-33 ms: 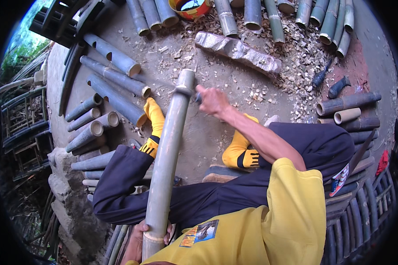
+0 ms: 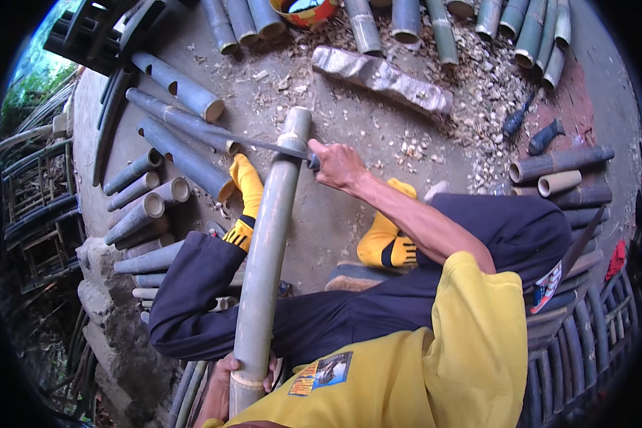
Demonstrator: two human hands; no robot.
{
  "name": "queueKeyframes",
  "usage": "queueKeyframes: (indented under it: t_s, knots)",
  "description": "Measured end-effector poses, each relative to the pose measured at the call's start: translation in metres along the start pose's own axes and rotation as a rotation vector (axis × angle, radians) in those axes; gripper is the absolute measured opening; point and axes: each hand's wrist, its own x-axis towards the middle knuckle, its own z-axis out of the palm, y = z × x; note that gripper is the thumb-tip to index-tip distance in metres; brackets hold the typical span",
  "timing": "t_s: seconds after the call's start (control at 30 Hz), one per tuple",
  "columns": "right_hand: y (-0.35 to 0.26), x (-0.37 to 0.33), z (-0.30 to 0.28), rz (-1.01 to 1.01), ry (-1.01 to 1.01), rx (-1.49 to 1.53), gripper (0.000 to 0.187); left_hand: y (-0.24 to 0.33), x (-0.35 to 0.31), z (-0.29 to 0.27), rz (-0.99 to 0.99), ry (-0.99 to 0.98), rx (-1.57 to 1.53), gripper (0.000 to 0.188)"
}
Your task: The person prepares bamboo poles by cutting, measuring, and carving holes into them using a large knife and a small carving tool. They use a measuring tape to mark locations on a bamboo pole, then use a wooden block to hammer a knife into the bamboo to create openings.
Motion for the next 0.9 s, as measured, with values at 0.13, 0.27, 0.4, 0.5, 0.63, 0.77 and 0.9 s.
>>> queueKeyframes:
  t_s: [0.13,0.27,0.4,0.5,0.63,0.77,0.9]
  knots:
    - [0.016,0.013,0.003,0.103,0.022,0.062,0.015,-0.002,-0.003,0.007,-0.008,0.015,-0.064,0.072]
    - [-0.009,0.009,0.005,0.006,0.022,0.054,0.014,0.0,0.002,0.002,-0.018,0.108,0.014,0.085]
    - [0.008,0.014,0.003,0.141,-0.033,0.055,0.013,0.007,0.005,0.001,-0.054,0.112,0.119,0.092]
    - [-0.002,0.0,0.012,0.005,0.048,0.05,0.015,0.005,0.002,-0.006,-0.058,0.101,0.107,0.087]
    - [0.002,0.017,0.008,0.107,0.041,0.11,0.017,0.002,0.007,-0.008,0.01,0.045,0.008,0.078]
    - [-0.004,0.005,0.011,-0.084,0.119,-0.046,0.017,-0.004,0.008,-0.009,0.049,0.083,0.03,0.073]
    - [0.002,0.019,0.008,0.083,0.026,0.059,0.015,0.002,0.008,-0.008,0.087,0.1,0.104,0.081]
